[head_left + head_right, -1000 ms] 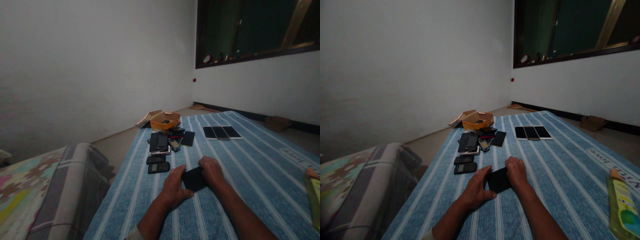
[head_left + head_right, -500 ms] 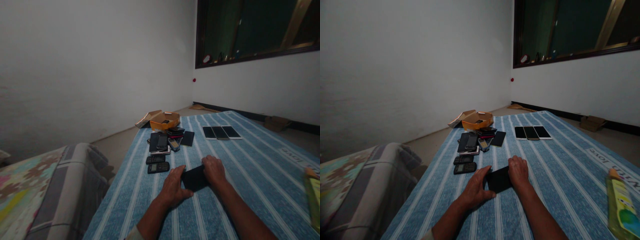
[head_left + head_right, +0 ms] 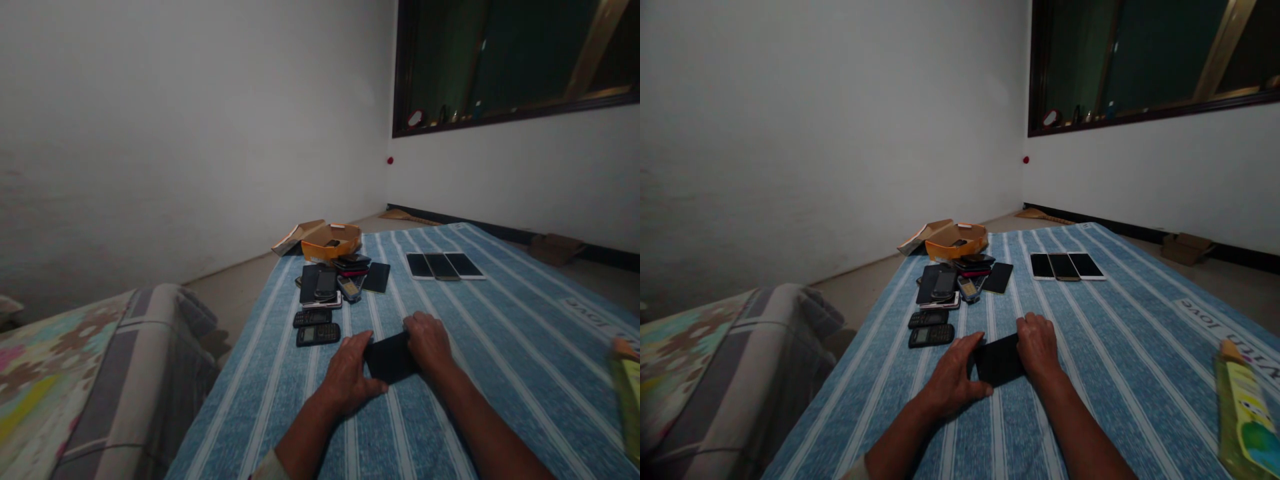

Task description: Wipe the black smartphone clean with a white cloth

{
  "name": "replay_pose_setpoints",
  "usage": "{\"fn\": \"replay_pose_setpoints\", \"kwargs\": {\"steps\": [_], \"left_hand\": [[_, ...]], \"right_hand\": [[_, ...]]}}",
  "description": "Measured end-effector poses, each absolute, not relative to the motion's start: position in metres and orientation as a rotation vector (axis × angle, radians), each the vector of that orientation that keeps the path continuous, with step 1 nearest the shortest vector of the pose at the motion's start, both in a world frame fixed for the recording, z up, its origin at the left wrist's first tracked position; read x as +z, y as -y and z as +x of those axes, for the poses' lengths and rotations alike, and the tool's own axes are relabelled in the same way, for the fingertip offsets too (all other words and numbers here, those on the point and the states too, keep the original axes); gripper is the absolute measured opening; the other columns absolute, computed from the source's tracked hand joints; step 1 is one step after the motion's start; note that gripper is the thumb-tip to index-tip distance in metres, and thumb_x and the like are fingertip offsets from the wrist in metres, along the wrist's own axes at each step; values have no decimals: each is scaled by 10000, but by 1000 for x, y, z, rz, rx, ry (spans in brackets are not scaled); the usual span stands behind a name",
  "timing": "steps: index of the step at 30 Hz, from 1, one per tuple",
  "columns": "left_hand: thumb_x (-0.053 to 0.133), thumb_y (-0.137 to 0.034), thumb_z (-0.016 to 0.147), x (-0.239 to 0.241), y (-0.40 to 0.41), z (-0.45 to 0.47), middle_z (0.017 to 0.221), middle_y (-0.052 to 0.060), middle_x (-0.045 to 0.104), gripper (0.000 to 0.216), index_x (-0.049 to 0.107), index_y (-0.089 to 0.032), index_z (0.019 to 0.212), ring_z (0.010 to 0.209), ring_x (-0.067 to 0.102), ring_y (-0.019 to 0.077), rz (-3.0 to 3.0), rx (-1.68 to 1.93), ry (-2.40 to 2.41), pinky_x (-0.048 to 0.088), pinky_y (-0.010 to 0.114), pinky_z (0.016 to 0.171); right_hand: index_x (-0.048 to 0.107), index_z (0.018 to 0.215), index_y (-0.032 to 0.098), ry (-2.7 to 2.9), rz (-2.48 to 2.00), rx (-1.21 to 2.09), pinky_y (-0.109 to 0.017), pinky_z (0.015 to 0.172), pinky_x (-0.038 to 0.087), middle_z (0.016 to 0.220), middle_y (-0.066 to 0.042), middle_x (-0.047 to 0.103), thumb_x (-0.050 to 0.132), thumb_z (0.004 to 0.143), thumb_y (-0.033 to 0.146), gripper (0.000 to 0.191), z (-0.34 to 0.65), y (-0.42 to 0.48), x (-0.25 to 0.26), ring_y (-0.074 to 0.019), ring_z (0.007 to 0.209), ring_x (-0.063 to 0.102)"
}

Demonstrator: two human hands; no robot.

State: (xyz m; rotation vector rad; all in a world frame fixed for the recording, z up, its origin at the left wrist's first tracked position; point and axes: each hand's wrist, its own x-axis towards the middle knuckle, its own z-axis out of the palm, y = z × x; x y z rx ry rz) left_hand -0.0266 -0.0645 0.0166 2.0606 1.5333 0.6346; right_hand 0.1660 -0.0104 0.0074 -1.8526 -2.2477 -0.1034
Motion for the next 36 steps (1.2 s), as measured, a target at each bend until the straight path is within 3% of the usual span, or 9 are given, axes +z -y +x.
{"fn": "replay_pose_setpoints", "kwargs": {"steps": [10, 17, 26, 36], "left_hand": [[859, -229, 533, 2, 62, -30, 1347, 155, 540, 949, 439, -160, 1381, 1222, 497, 361, 2085, 774, -1443, 392, 512, 1053], [808, -193, 555, -6, 59, -31, 1371, 130, 522, 923, 412, -204, 1389, 1257, 485, 351, 2122, 890, -1368, 374, 524, 1086], [795, -241, 598, -11, 59, -30, 1384, 186, 501, 912, 368, -152, 1399, 1301, 453, 370, 2196, 910, -1431, 346, 553, 1100], [821, -205, 538, -2, 60, -29, 1367, 145, 521, 952, 399, -178, 1391, 1260, 479, 363, 2124, 833, -1441, 371, 531, 1082]], "right_hand": [[669, 842, 166, 2360, -1388, -39, -327, 771, 315, 841, -76, 623, 478, 775, -16, 272, 136, 19, -12, -220, 839, 534], [640, 1049, 147, 2340, -1057, 103, -321, 806, 353, 931, -71, 631, 486, 776, -17, 355, 116, 28, -21, -213, 879, 525], [647, 1072, 154, 2321, -963, 197, -332, 822, 379, 965, -81, 639, 467, 835, 24, 325, 116, 31, -15, -206, 907, 543], [661, 1022, 154, 2386, -1054, 127, -342, 824, 356, 921, -72, 649, 485, 819, 11, 304, 120, 26, -12, -208, 888, 555]]}}
